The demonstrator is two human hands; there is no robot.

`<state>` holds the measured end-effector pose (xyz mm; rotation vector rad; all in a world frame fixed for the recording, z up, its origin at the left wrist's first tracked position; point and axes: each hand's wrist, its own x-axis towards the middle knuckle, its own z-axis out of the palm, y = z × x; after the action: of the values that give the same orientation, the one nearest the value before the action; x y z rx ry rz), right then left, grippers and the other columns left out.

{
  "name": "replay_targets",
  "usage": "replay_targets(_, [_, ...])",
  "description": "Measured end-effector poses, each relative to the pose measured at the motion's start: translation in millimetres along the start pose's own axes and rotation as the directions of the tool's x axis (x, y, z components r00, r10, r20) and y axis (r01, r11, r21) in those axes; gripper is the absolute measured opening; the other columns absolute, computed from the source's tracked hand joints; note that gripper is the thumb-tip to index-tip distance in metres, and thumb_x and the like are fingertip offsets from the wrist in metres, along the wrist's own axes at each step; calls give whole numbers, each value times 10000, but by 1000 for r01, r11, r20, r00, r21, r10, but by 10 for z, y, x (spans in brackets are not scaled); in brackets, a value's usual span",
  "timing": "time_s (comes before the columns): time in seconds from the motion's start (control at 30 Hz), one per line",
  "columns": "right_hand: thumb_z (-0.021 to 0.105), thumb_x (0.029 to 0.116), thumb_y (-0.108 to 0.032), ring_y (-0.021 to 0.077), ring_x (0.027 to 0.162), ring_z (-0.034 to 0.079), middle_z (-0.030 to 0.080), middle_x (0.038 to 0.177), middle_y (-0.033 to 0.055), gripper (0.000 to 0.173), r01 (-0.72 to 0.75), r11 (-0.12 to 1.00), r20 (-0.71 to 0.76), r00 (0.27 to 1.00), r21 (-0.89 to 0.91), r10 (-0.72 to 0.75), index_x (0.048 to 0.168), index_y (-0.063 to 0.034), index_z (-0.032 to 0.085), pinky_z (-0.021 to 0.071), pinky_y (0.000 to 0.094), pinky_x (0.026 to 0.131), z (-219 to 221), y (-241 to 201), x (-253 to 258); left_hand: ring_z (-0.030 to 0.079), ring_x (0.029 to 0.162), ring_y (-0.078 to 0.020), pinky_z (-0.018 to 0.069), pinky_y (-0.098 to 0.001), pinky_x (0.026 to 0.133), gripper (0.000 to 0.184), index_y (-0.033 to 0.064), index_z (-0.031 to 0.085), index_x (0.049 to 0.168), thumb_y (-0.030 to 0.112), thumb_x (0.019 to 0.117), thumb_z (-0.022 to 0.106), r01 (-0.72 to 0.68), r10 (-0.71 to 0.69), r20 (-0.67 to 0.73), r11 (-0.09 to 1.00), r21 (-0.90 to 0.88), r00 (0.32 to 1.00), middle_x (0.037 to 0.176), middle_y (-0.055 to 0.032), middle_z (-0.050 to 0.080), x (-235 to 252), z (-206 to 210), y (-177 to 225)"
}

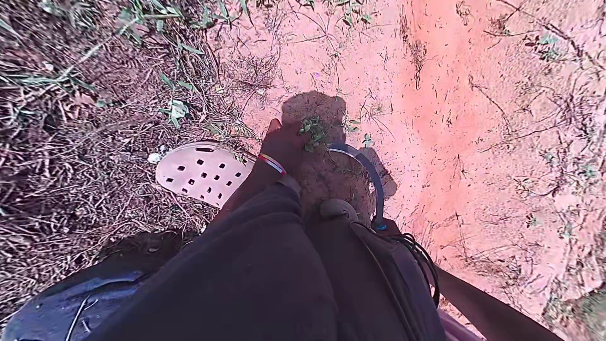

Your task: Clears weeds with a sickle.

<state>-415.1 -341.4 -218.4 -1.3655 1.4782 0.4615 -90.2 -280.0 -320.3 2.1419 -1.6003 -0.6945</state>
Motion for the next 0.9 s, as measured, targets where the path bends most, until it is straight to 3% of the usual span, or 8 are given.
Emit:
replay_targets(0.07, [564,980,42,-38,598,467,504,656,-56,181,-112,992,27,993,-51,114,826,-51,540,429,140,626,-56,-272,-160,661,1049,-507,447,-675,915,218,44,755,1128,127,928,720,-48,48,-9,999,19,999,1207,-297,671,-7,-8,8])
replay_targets(0.2, [570,889,17,-122,595,485,505,641,-147,127,205,979,13,979,-1,-205,798,-72,570,423,86,596,-61,297,176,679,971,-512,488,-664,808,188,-17,753,1043,27,867,708,-59,60,-108,998,9,992,1121,-314,683,-48,-5,48])
replay_targets(0.3, [590,822,-19,-94,544,503,523,609,-171,156,204,968,47,976,146,-212,791,-167,553,445,117,537,-203,254,208,704,825,-475,544,-602,630,124,-47,723,891,40,803,708,-95,113,-398,993,64,911,967,-282,698,-95,35,31])
replay_targets(0.43, [598,723,-6,-16,423,511,545,550,-154,239,220,912,5,972,347,-237,811,-220,540,460,180,410,-523,117,198,674,799,-355,518,-421,743,320,-113,694,813,166,967,657,238,-290,-889,947,-215,354,837,-289,687,-135,-208,-124])
replay_targets(0.47, [591,728,1,-1,415,506,538,548,-144,242,227,915,-16,972,334,-235,835,-206,524,459,190,408,-593,68,220,666,807,-326,516,-404,755,342,-103,704,839,204,984,670,210,-306,-884,947,-244,353,837,-274,684,-168,-180,-218])
replay_targets(0.57, [566,756,-1,51,409,525,542,530,-94,183,273,907,-113,962,322,-250,840,-158,523,482,227,412,-637,-171,515,698,985,-452,540,-613,839,320,-46,726,1072,240,976,618,210,-317,-551,946,-248,772,1083,-300,696,-295,-63,-291])
replay_targets(0.63, [536,782,7,72,412,537,550,520,-59,146,312,877,-173,948,365,-266,812,-136,522,493,238,423,-563,-367,725,677,1049,-482,516,-658,881,297,-51,732,1095,206,958,673,138,-233,-293,941,-310,927,1180,-309,677,-206,-167,-184])
replay_targets(0.9, [495,841,4,88,400,523,515,511,-40,104,229,841,-157,972,490,-174,863,-96,486,497,259,419,-225,-357,771,545,1258,-517,417,-671,1021,303,-27,753,1096,11,801,809,-141,148,29,975,-170,989,1354,-320,586,-3,-310,-86])
